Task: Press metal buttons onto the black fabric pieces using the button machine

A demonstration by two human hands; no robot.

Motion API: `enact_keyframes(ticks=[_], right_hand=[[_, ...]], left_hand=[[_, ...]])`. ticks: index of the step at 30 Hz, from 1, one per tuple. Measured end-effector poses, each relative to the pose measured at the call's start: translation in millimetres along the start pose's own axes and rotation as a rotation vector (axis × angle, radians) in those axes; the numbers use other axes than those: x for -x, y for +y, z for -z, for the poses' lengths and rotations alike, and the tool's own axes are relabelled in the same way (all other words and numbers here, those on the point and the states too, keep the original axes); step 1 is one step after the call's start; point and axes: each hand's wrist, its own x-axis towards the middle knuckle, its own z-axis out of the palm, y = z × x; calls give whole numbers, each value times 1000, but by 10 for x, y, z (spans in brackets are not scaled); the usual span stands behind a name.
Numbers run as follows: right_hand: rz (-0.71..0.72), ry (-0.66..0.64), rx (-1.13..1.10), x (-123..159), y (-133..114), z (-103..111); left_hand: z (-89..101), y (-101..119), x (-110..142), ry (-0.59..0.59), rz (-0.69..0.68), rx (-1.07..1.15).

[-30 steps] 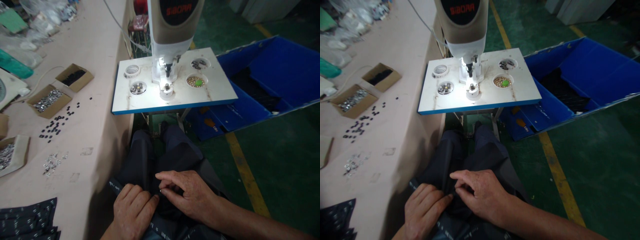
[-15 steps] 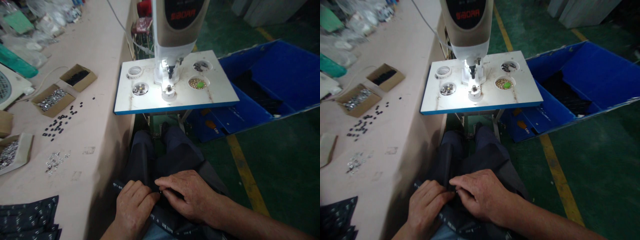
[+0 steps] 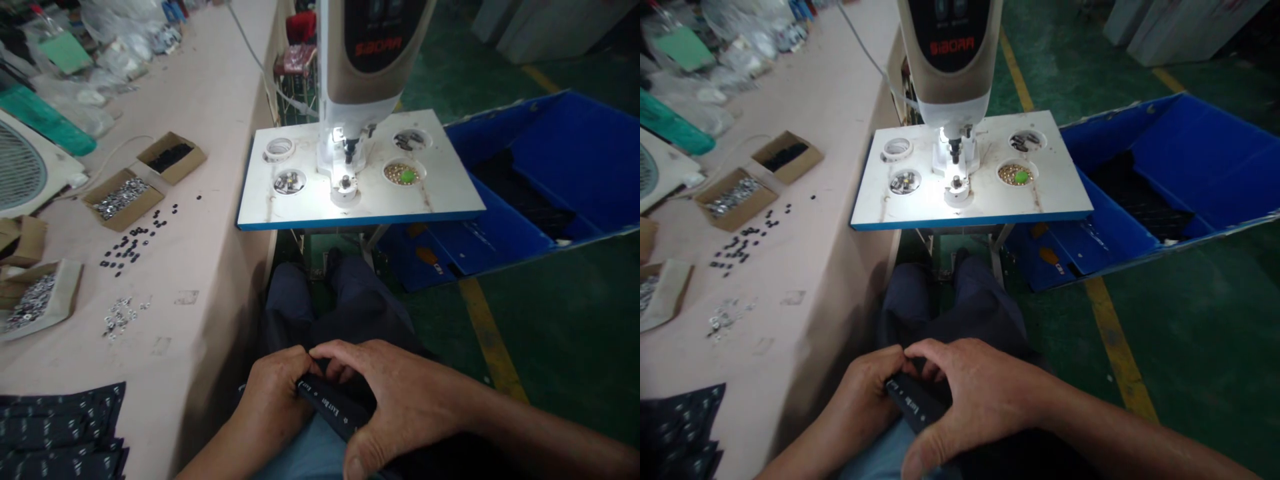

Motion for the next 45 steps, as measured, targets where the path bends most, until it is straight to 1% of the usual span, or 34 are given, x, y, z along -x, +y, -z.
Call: enact_keyframes(ticks=[2,5,8,11,13,20,24,29,32,35,39,40,42,45], right_hand=[[-4,20,56,-26,-6,-46],[33,84,99,-82,53,-160],[63,155,111,-150,171,-268],[43,204,87,-204,268,-318],[21,211,39,-226,301,-320],[-55,172,-98,-237,338,-275],[-66,151,-148,-234,368,-265],[-88,95,-236,-255,386,-237],[-101,61,-324,-279,389,-200],[-104,0,-453,-311,424,-158],[-105,-100,-641,-340,506,-76],[-103,-109,-635,-339,516,-36],[-97,-91,-510,-325,509,83],[-126,-97,-153,-310,427,346]], left_hand=[[12,8,-23,-37,94,28],[31,18,-65,-79,185,40],[56,25,-99,-118,257,70],[85,25,-111,-163,310,138],[99,22,-105,-201,325,211],[79,16,-60,-265,400,368],[69,38,-53,-280,446,430],[86,12,-34,-342,429,633],[104,-38,-19,-377,442,739],[120,-64,-27,-414,463,804],[112,-52,-74,-388,429,874],[102,-51,-88,-381,418,894],[71,-67,-126,-389,408,918],[12,-129,-225,-444,408,880]])
